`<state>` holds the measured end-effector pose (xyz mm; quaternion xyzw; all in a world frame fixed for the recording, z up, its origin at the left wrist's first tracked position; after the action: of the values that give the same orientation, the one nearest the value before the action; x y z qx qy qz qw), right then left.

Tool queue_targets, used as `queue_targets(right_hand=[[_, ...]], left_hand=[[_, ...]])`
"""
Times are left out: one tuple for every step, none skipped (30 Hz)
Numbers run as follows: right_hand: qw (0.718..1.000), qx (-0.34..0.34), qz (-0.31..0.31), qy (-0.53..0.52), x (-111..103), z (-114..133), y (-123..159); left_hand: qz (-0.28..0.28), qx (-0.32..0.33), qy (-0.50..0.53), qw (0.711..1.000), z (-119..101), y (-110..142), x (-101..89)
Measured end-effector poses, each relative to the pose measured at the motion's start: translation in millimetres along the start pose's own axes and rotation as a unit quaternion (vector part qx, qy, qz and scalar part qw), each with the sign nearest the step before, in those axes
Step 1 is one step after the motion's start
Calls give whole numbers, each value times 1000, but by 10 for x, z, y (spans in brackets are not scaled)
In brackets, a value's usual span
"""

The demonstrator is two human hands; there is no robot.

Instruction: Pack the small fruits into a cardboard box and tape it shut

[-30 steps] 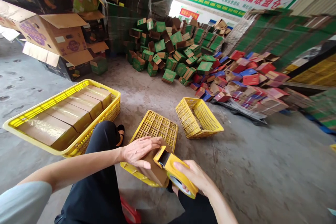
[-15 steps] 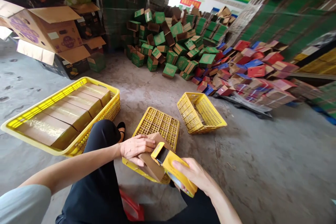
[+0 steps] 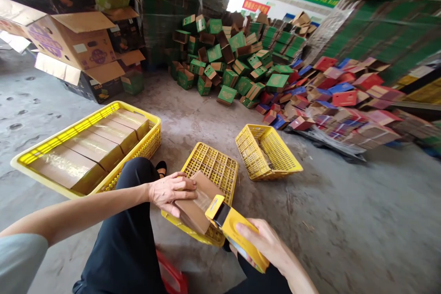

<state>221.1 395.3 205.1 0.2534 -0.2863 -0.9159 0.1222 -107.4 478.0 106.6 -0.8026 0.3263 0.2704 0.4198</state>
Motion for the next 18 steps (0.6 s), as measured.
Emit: queue_targets(right_hand=[[1000, -1, 0, 3, -18, 34, 14], [1000, -2, 1, 5, -33, 64, 29], [1000, -1, 2, 8, -45, 91, 42], [1000, 1, 2, 11, -52, 112, 53], [1000, 2, 0, 15, -54, 129, 59], [1000, 2, -3, 19, -51, 144, 60], [1000, 2, -7, 23, -45, 156, 56], [1000, 2, -11, 27, -38, 167, 49], [999, 1, -14, 32, -33, 177, 40], [999, 1, -17, 36, -30, 186, 29], [999, 0, -19, 40, -32, 196, 17], [999, -2, -19, 44, -37, 205, 4], [999, -2, -16, 47, -42, 213, -9], [999, -2, -12, 51, -47, 217, -24], [999, 0, -6, 54, -48, 219, -41], [998, 2, 1, 55, -46, 219, -59], [998, 3, 6, 55, -41, 218, -78], [999, 3, 9, 53, -34, 217, -97]], left_hand=[[9, 4, 3, 1000, -30, -12, -28], [12, 10, 6, 1000, -64, -25, -52], [9, 16, 11, 1000, -100, -38, -68], [4, 23, 17, 1000, -140, -53, -74], [-1, 34, 23, 999, -181, -68, -67], [-2, 47, 26, 999, -222, -85, -46], [2, 62, 26, 998, -260, -102, -12], [11, 77, 22, 997, -291, -118, 31], [20, 88, 15, 996, -311, -134, 76], [26, 95, 5, 995, -317, -148, 118], [30, 101, -5, 994, -313, -159, 154], [31, 107, -15, 994, -299, -166, 179], [28, 116, -23, 993, -279, -169, 193], [23, 127, -31, 991, -256, -166, 198], [17, 138, -38, 990, -230, -159, 196], [11, 148, -44, 988, -205, -149, 189], [5, 155, -49, 987, -179, -137, 182], [1, 157, -55, 986, -155, -124, 176]])
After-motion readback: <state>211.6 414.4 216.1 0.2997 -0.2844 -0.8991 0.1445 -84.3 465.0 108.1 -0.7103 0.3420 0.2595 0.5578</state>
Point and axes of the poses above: each hand's wrist, its own y-axis away from the middle knuckle, its own x-axis out of the palm, z = x × y, the point moved 3 cm from there along -y, towards the middle knuckle, and after that the axes turned 10 degrees about -z, right-handed, at the moved point
